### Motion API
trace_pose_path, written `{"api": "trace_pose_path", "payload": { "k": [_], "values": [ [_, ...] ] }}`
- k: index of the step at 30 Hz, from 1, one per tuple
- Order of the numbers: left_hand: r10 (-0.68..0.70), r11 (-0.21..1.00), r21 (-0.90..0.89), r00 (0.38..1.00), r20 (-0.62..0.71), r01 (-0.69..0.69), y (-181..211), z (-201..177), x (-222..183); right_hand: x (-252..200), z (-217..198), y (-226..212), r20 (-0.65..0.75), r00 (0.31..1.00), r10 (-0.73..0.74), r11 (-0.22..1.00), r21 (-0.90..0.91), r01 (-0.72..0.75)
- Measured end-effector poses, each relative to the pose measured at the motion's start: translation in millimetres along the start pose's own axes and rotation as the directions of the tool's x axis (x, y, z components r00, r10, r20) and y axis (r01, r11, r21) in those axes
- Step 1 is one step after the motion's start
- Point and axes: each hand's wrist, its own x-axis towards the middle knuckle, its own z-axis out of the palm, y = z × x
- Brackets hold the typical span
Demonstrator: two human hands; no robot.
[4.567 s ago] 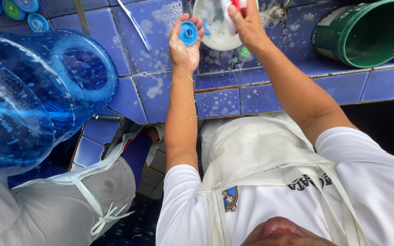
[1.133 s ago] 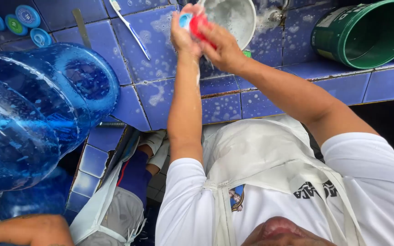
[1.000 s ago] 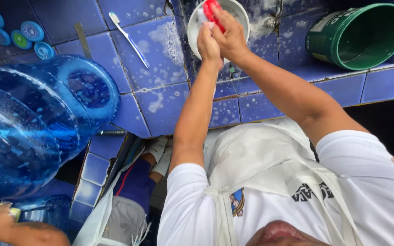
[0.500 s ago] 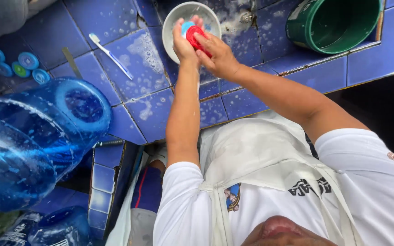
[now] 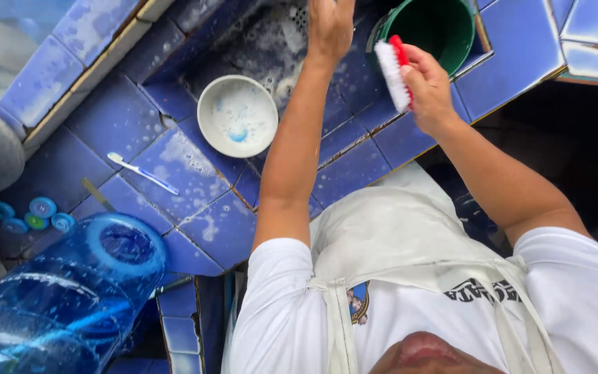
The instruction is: Washing and scrubbing blue plastic bottle caps in a bowl of soapy water using a brush and toothbrush.
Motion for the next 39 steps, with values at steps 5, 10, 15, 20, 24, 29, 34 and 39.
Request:
{"api": "trace_pose_path", "payload": {
  "k": [5,10,15,20,24,29,34,39],
  "values": [
    [0.239,0.824,0.564,0.868,-0.435,0.056,-10.4,-115.9,-72.9,-3.7,-46.0,-28.1,-0.297,0.953,0.065,0.962,0.272,0.02],
    [-0.658,0.116,0.775,0.632,-0.409,0.622,-142.3,-198.3,-129.4,7.3,-27.8,-3.7,-0.264,0.948,0.175,0.968,0.224,-0.116],
    [-0.839,0.162,0.827,0.517,-0.172,0.539,-101.1,-233.6,-127.7,3.6,59.0,8.9,0.081,0.979,0.19,0.982,0.006,-0.191],
    [-0.797,0.557,-0.629,0.561,-0.222,0.542,-73.5,-280.5,-145.7,5.9,192.7,-19.7,0.763,0.646,-0.035,0.544,-0.528,0.653],
    [-0.701,0.399,-0.857,0.711,-0.055,0.327,-38.1,-305.0,-162.7,67.8,292.1,108.6,0.814,0.578,-0.056,0.094,-0.572,0.815],
    [-0.599,0.367,-0.923,0.789,-0.138,0.117,-19.6,-317.3,-183.5,55.4,316.0,60.1,0.689,0.605,0.399,0.226,-0.713,0.663],
    [-0.795,0.424,-0.898,0.523,-0.308,0.116,-28.6,-256.4,-165.6,26.3,300.9,49.0,0.688,0.601,-0.407,0.516,-0.37,0.773],
    [-0.827,0.275,-0.959,0.524,-0.203,0.064,-22.7,-245.2,-153.7,-5.3,297.8,73.2,0.697,0.608,-0.38,0.755,-0.146,0.639]
  ]
}}
